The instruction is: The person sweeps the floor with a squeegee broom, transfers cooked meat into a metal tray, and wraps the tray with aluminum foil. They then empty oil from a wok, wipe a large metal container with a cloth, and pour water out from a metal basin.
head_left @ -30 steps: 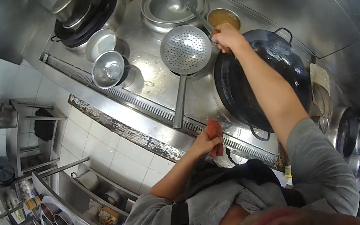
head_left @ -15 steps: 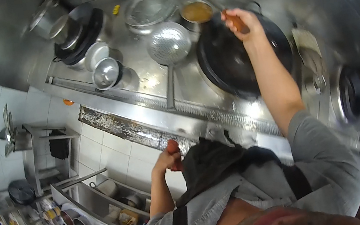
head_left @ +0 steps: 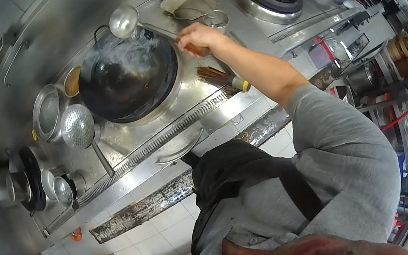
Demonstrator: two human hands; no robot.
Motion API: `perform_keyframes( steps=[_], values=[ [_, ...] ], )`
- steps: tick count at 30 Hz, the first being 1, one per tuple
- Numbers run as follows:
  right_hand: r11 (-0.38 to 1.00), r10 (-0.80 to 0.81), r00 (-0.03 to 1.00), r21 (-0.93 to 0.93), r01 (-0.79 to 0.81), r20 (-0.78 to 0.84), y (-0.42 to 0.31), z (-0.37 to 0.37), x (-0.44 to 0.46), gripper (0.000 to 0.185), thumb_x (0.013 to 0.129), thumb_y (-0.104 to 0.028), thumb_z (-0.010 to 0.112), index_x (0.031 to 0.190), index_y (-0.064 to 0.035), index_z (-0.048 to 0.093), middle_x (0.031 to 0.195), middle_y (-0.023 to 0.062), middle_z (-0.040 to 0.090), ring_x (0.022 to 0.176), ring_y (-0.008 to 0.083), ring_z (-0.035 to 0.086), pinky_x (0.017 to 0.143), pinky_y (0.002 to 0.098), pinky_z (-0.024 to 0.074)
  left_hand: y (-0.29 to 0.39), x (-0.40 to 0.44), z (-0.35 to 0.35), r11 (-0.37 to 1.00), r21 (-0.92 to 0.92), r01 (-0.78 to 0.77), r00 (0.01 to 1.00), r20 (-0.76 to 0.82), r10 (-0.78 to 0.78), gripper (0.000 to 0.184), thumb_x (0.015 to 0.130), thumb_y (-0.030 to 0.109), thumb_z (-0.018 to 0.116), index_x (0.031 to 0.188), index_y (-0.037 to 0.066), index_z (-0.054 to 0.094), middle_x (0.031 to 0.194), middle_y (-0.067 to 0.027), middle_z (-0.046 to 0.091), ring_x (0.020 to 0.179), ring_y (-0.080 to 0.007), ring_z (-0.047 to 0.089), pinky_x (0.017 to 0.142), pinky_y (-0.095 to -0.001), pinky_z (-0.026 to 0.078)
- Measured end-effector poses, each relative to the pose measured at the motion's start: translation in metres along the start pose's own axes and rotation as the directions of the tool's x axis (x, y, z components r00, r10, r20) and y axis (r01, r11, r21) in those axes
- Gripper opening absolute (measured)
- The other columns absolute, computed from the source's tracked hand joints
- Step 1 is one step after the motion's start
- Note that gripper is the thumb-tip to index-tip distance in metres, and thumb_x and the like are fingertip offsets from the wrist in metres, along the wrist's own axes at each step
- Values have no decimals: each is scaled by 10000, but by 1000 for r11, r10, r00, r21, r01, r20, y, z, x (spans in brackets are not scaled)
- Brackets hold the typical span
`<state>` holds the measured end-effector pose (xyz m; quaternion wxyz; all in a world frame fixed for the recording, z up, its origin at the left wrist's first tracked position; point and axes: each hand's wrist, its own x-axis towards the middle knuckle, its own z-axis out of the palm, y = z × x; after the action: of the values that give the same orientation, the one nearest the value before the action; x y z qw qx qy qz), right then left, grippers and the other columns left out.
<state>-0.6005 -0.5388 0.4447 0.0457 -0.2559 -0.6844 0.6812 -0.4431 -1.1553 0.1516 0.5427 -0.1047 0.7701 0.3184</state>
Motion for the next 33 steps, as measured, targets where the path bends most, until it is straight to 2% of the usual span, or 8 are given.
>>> perform_keyframes(
  steps=[9, 11, 12, 13, 20, 26, 29, 33],
  values=[
    [891, 14, 999, -454, 1, 29, 28, -49, -114, 332, 705, -165, 627, 982, 16, 598, 552, 38, 501, 408, 108, 449, 380, 262, 331, -2, 5, -12, 951, -304, -55, 996, -86, 30, 137, 735, 170, 581, 748, 41, 625, 630, -57, 594, 522, -171, 564, 454, -309, 436],
    [568, -376, 916, -746, 347, 140, 65, -69, -119, 462, 710, -138, 591, 1129, 50, 548, 719, 148, 616, 612, 196, 579, 602, 328, 468, -16, 32, -15, 889, -455, -56, 987, -161, -20, 134, 735, 169, 581, 747, 43, 625, 625, -55, 590, 516, -168, 559, 448, -307, 431],
    [606, -66, 997, -793, 61, 26, 34, -48, -142, 505, 709, -94, 589, 1185, 54, 511, 843, 208, 634, 743, 283, 622, 718, 346, 475, -21, 43, -18, 863, -501, -63, 980, -197, -42, 132, 735, 168, 581, 746, 44, 625, 622, -54, 589, 512, -167, 557, 445, -306, 429],
    [510, -103, 991, -852, 122, 80, 27, -39, -155, 502, 709, -65, 591, 1192, 46, 509, 864, 215, 631, 748, 323, 621, 708, 360, 476, -35, 65, -17, 856, -508, -98, 952, -298, -68, 133, 742, 172, 585, 734, 43, 615, 615, -55, 588, 503, -158, 549, 440, -306, 424],
    [275, -91, 927, -886, 375, 364, 50, -25, -151, 594, 706, 39, 560, 1283, -5, 430, 835, 221, 574, 772, 422, 579, 718, 457, 472, -54, 36, -5, 911, -408, 50, 962, -226, -154, 168, 773, 191, 553, 702, 46, 598, 597, -64, 575, 496, -170, 541, 428, -315, 402],
    [245, -280, 879, -857, 453, 385, 60, 36, -17, 575, 712, 42, 535, 1277, 14, 429, 908, 238, 609, 843, 399, 594, 761, 435, 476, 84, -100, -21, 1000, 9, -10, 936, -353, 12, 202, 807, 192, 513, 675, 55, 580, 583, -63, 554, 501, -177, 530, 421, -321, 371],
    [413, -344, 876, -784, 464, 337, 25, 56, 21, 517, 737, -16, 557, 1240, 47, 454, 940, 261, 610, 883, 392, 596, 783, 415, 476, -67, 72, -21, 765, -644, 4, 943, -251, -217, 186, 771, 188, 545, 668, 39, 585, 581, -81, 573, 471, -192, 548, 399, -339, 410],
    [363, -350, 895, -841, 402, 277, -59, 177, 90, 433, 776, -123, 565, 1193, -16, 520, 1020, 236, 604, 906, 384, 592, 776, 413, 475, -23, 64, -40, 715, -698, 27, 895, -301, -328, 183, 760, 186, 572, 649, 41, 590, 570, -83, 577, 443, -194, 544, 390, -339, 421]
  ],
)
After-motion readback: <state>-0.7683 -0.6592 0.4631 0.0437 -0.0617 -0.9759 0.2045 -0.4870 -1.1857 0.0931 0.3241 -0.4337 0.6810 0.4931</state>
